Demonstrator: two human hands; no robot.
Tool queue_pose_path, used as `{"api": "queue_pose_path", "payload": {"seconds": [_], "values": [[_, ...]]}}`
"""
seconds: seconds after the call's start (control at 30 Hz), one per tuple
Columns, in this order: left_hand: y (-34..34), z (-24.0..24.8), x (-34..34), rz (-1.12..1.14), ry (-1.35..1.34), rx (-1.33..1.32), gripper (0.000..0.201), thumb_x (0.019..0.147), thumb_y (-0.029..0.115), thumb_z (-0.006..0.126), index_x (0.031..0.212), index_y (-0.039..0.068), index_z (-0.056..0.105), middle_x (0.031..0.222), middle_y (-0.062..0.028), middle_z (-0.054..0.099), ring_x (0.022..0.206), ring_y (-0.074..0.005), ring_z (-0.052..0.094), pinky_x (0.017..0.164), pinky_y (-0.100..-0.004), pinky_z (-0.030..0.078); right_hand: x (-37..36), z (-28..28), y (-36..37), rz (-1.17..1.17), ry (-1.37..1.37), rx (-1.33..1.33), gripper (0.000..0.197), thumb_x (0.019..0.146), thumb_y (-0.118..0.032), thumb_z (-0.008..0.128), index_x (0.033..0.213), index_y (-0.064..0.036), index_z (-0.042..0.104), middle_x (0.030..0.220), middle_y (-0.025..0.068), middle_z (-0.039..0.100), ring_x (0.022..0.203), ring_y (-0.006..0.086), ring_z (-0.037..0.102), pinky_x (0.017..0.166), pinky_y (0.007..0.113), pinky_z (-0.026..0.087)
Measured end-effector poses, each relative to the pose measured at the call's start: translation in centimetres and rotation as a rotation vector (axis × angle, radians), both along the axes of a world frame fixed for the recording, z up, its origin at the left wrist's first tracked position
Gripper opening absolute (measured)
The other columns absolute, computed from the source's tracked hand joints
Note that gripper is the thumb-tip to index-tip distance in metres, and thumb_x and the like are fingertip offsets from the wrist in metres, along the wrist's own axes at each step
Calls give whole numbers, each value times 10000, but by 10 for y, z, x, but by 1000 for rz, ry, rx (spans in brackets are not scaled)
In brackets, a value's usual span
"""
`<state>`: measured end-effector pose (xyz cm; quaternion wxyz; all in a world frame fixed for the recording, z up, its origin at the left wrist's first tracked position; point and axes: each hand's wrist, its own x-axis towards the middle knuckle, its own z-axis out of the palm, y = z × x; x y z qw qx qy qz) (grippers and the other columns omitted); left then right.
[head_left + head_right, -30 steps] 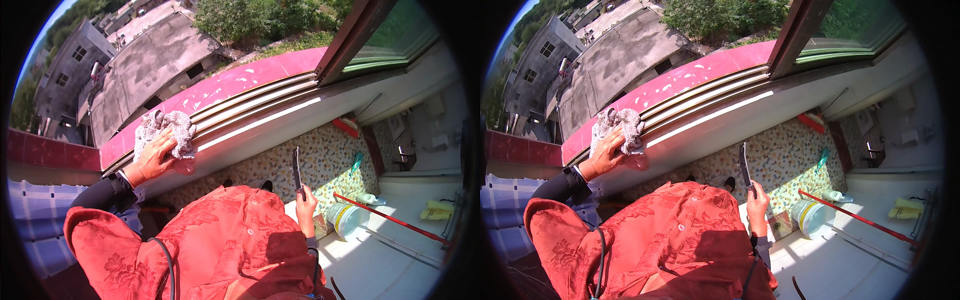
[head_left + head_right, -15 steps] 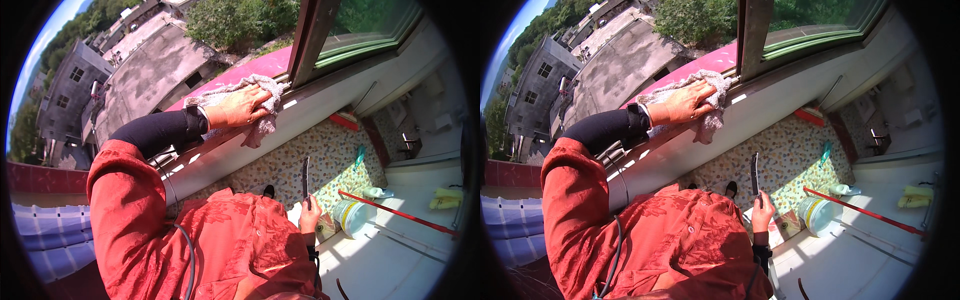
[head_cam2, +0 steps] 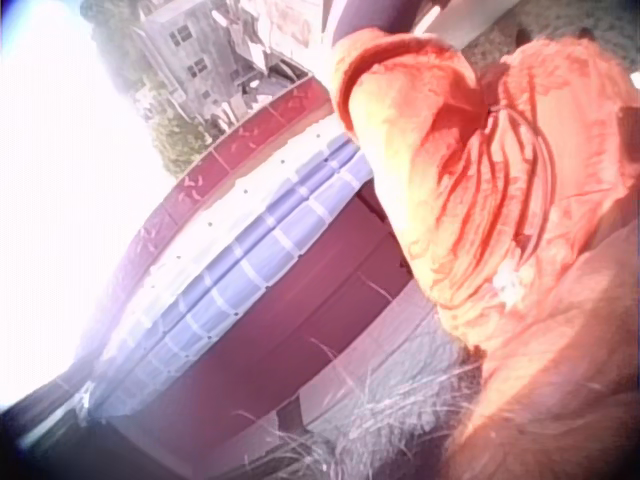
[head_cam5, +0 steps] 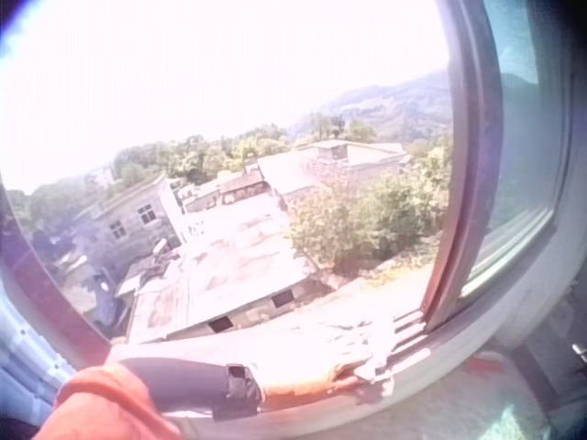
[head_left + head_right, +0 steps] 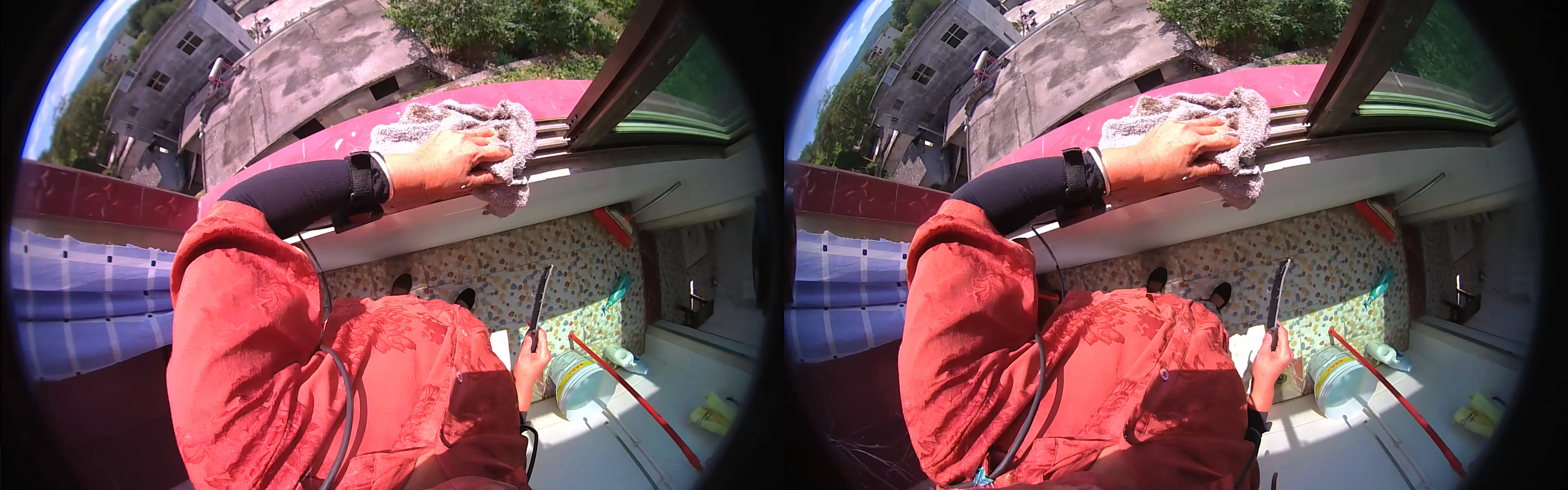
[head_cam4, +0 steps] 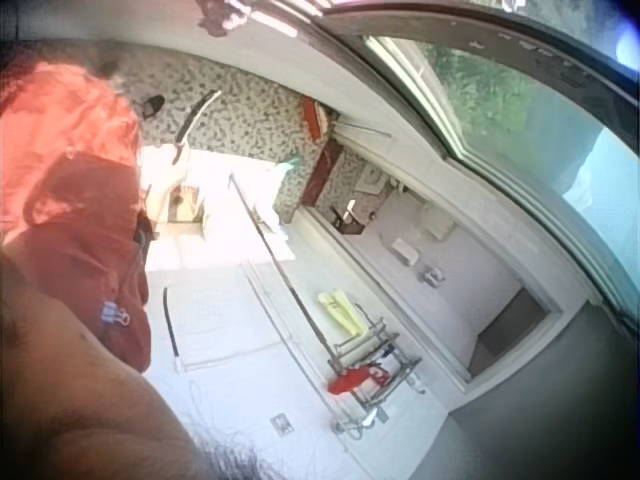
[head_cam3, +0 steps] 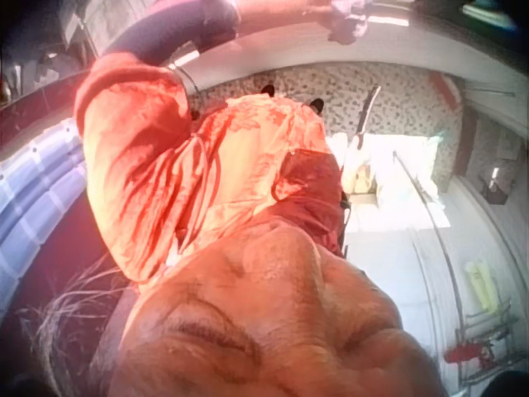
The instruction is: The person wipes the metal tracks and frames of a window with a grey cloth, using their hands to reach different sections of the ledge and frame.
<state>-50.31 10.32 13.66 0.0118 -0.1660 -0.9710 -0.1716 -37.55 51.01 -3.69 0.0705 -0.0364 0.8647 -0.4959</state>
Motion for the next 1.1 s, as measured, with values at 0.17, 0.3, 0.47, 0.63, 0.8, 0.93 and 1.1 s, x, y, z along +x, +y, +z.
{"api": "queue_pose_path", "payload": {"seconds": [0.17, 0.3, 0.47, 0.63, 0.8, 0.93, 1.1], "values": [[-88, -11, 138, 102, 8, -27, 517, 834, 264, 718, 1308, 117, 576, 1363, -126, 565, 1301, -347, 493, 1056, -462, 443, -24, -7, -31, 185, 119, -4, 283, 859, 31, 579, 1135, 10, 639, 810, 109, 655, 677, 183, 610, 644, 317, 498], [-143, -4, 266, 291, 2, -125, 555, 713, 139, 723, 1243, 68, 575, 1397, -163, 520, 1317, -369, 469, 1073, -461, 408, -43, 6, -76, 374, 173, -70, 310, 839, 74, 559, 1132, 9, 636, 867, 104, 666, 690, 182, 616, 651, 300, 502], [-204, -10, 426, 651, -86, -289, 561, 647, 77, 717, 1190, 41, 581, 1414, -151, 511, 1328, -367, 454, 1104, -448, 384, -58, 43, -146, 646, 222, -129, 315, 822, 114, 553, 1107, 19, 645, 950, 129, 693, 721, 177, 639, 677, 273, 506], [-234, -13, 481, 743, -26, -304, 606, 614, 57, 710, 1203, 5, 575, 1375, -177, 544, 1294, -365, 499, 1132, -442, 376, -52, 68, -194, 821, 197, -162, 306, 802, 123, 564, 1080, 29, 651, 1000, 156, 704, 779, 220, 687, 724, 281, 521], [-219, -12, 466, 838, 117, -229, 523, 666, 51, 684, 1177, 9, 581, 1304, -181, 585, 1273, -362, 521, 1122, -457, 379, -38, 63, -200, 803, 242, -168, 325, 785, 127, 540, 1076, 31, 648, 993, 165, 705, 807, 245, 704, 718, 281, 523], [-195, -5, 437, 1030, 273, 190, 393, 842, 78, 670, 1223, 24, 590, 1162, -121, 662, 1100, -302, 624, 972, -358, 464, -31, 65, -197, 779, 181, -124, 339, 771, 126, 537, 1073, 25, 653, 966, 156, 708, 727, 185, 666, 663, 264, 502], [-185, -14, 405, 1040, 567, 1363, 422, 970, 170, 625, 1356, 32, 522, 1240, -68, 618, 1122, -155, 576, 1010, -317, 427, -33, 61, -190, 686, 178, -104, 299, 841, 77, 590, 1114, -12, 674, 946, 115, 718, 758, 143, 669, 682, 238, 504]]}}
